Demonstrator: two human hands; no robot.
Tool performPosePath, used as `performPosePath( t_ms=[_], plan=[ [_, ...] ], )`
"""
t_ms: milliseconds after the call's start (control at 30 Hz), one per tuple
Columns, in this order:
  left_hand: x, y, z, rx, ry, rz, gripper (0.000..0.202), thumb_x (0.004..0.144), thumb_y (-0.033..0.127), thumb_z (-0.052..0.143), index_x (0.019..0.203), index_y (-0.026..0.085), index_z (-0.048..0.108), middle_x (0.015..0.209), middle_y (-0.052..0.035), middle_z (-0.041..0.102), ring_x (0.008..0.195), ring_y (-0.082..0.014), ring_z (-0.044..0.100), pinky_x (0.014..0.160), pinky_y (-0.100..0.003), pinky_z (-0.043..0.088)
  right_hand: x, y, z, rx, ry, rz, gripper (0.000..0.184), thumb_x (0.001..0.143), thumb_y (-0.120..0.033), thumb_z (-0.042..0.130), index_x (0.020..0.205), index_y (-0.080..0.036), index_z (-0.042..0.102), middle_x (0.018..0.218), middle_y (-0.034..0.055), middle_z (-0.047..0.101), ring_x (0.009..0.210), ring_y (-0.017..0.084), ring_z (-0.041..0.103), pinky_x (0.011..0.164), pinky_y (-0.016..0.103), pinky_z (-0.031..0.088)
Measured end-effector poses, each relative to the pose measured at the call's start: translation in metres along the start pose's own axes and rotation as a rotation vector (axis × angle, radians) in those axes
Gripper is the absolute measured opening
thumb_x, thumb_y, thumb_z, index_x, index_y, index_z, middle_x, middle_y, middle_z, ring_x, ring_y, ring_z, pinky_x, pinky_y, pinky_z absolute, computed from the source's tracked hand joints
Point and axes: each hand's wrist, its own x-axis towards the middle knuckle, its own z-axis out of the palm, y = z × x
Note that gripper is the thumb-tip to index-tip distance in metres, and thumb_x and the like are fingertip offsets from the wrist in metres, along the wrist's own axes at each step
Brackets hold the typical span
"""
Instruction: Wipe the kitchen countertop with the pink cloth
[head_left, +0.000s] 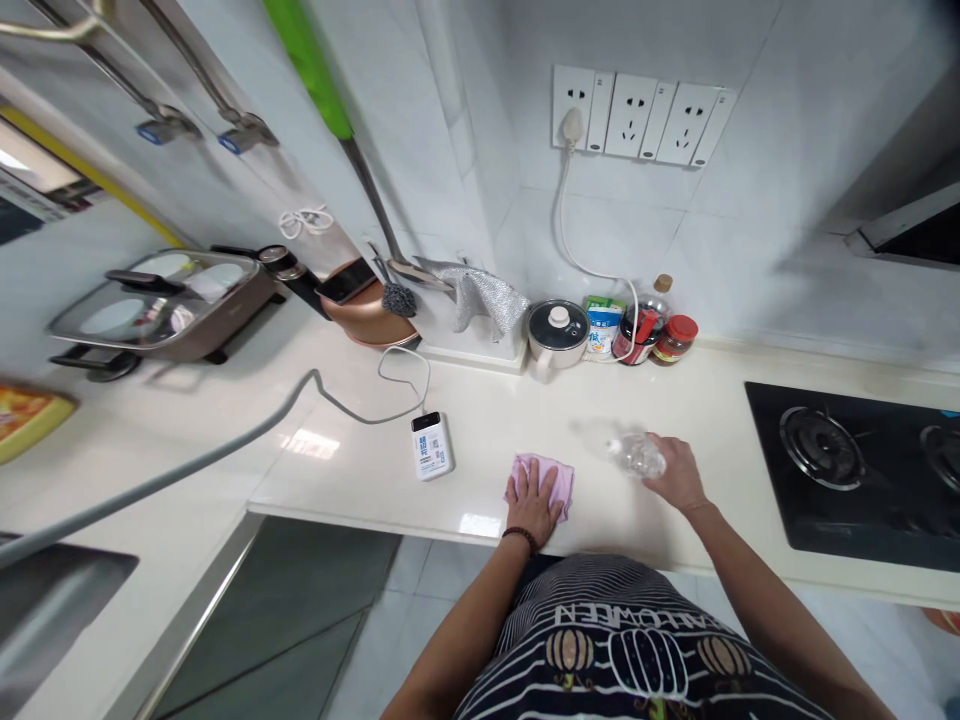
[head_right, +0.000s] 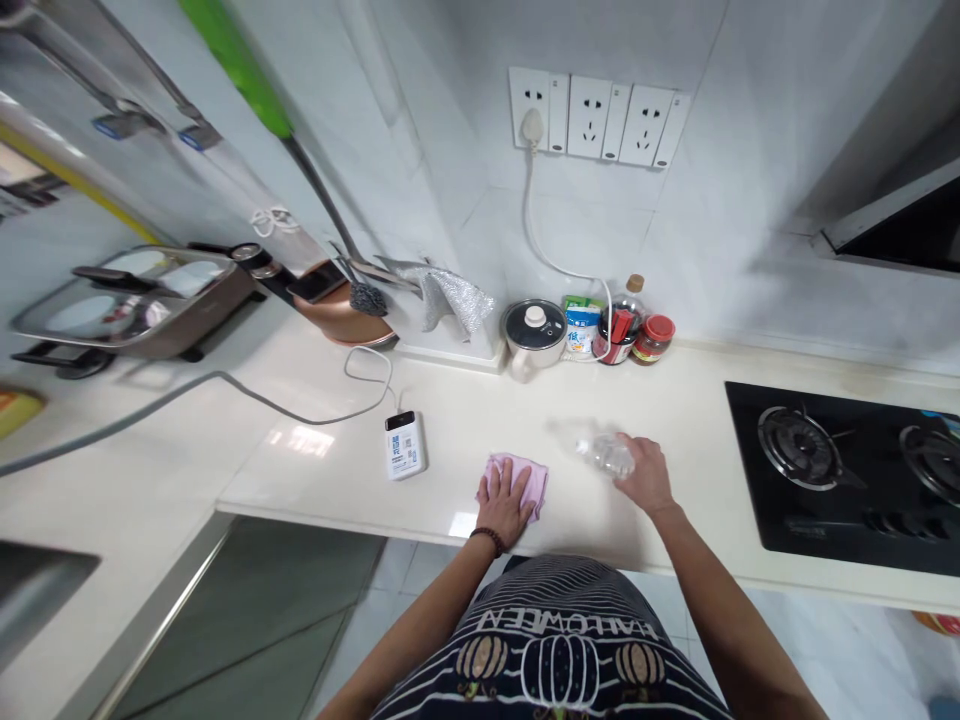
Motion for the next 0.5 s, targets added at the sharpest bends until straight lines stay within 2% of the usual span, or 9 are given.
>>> performPosePath(
  t_ms=[133, 267, 400, 500],
  plan=[
    [0.0, -0.001, 0.001, -0.004, 0.005, 0.008, 0.072, 0.096, 0.056, 0.049, 0.162, 0.034, 0.029, 0.175, -0.0095, 0.011, 0.159, -0.0424, 0.007, 0.125, -0.063, 0.005, -0.001, -0.031, 0.025, -0.263, -0.125, -0.038, 0.077, 0.064, -0.008, 0.067, 0.138, -0.026, 0.061, 0.114, 0.01, 0.061, 0.108, 0.03, 0.051, 0.095, 0.042, 0.042],
    [0.0, -0.001, 0.001, -0.026, 0.003, 0.01, 0.072, 0.096, 0.056, 0.049, 0.162, 0.034, 0.031, 0.174, -0.0105, 0.01, 0.159, -0.0428, 0.006, 0.126, -0.064, 0.005, -0.005, -0.035, 0.039, -0.309, -0.11, -0.056, 0.076, 0.063, -0.004, 0.064, 0.135, -0.028, 0.062, 0.11, 0.0092, 0.061, 0.106, 0.029, 0.049, 0.095, 0.041, 0.039],
    [0.0, 0.001, 0.002, -0.015, 0.01, 0.007, 0.073, 0.096, 0.055, 0.05, 0.162, 0.033, 0.029, 0.174, -0.0107, 0.01, 0.159, -0.0417, 0.006, 0.126, -0.063, 0.005, -0.002, -0.021, 0.027, -0.172, -0.082, 0.011, 0.076, 0.063, -0.012, 0.069, 0.136, -0.029, 0.06, 0.119, 0.0088, 0.06, 0.112, 0.031, 0.049, 0.098, 0.044, 0.041],
    [0.0, -0.001, 0.002, -0.003, 0.006, -0.001, 0.074, 0.095, 0.053, 0.051, 0.163, 0.033, 0.028, 0.175, -0.0097, 0.01, 0.159, -0.041, 0.005, 0.126, -0.062, 0.004, 0.002, -0.001, 0.008, 0.036, -0.007, 0.049, 0.074, 0.066, -0.027, 0.074, 0.138, -0.027, 0.055, 0.129, 0.0078, 0.06, 0.12, 0.032, 0.05, 0.105, 0.049, 0.041]
  ],
)
